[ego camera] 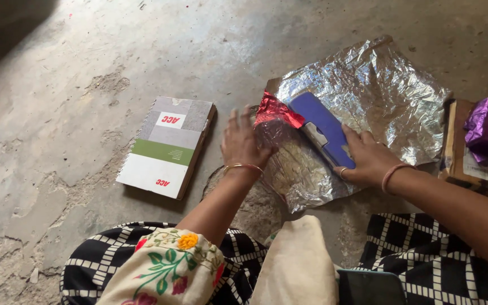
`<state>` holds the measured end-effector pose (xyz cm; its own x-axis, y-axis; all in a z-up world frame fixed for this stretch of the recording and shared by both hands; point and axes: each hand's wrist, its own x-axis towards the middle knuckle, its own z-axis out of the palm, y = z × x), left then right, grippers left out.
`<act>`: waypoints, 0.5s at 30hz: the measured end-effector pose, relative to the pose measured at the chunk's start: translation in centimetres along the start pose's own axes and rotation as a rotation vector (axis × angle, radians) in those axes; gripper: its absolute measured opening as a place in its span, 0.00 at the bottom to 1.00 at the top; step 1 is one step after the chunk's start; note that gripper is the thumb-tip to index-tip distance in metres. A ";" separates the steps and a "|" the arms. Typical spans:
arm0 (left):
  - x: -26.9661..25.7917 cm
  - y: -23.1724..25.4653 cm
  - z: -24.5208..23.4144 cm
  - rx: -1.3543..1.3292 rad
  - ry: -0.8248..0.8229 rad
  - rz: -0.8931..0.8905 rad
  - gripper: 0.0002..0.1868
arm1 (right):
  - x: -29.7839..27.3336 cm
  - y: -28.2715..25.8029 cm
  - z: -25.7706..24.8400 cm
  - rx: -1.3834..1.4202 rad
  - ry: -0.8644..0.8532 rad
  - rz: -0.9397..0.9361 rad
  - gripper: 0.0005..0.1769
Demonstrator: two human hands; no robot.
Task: The person wraps a small purple box and a blue pencil case with shiny red wrapping paper on the floor. They fold the paper around each item, smooth the edges, and place the wrapped items aside.
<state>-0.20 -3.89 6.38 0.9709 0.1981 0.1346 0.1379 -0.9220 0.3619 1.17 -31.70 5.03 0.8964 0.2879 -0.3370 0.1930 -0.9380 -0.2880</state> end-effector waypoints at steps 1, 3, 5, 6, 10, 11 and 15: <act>-0.1 0.8 -0.3 0.043 0.043 0.119 0.61 | 0.0 -0.1 -0.1 -0.032 0.009 -0.018 0.71; -0.2 1.7 -1.2 0.222 0.141 0.385 0.56 | -0.2 -0.5 0.0 -0.058 -0.084 0.065 0.72; -0.4 2.4 -1.9 0.497 0.253 0.674 0.50 | -0.3 -0.6 -0.2 -0.065 -0.125 0.101 0.72; -0.5 2.7 -2.1 0.532 0.131 0.694 0.37 | -0.3 -0.6 -0.2 -0.060 -0.121 0.095 0.73; -0.2 2.7 -2.3 0.642 -0.307 0.526 0.14 | 0.2 -0.2 0.1 -0.049 -0.066 0.068 0.74; 0.2 2.4 -2.1 0.658 -0.399 0.427 0.14 | 0.3 0.0 0.3 -0.061 -0.071 0.067 0.74; 1.7 -1.1 -1.7 0.015 -0.370 -0.053 0.53 | 0.5 0.4 0.9 -0.079 -0.069 0.069 0.72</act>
<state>0.96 -1.94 7.76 0.9671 0.1144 -0.2272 0.1898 -0.9192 0.3450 1.38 -31.76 3.94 0.8796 0.2324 -0.4150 0.1651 -0.9675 -0.1917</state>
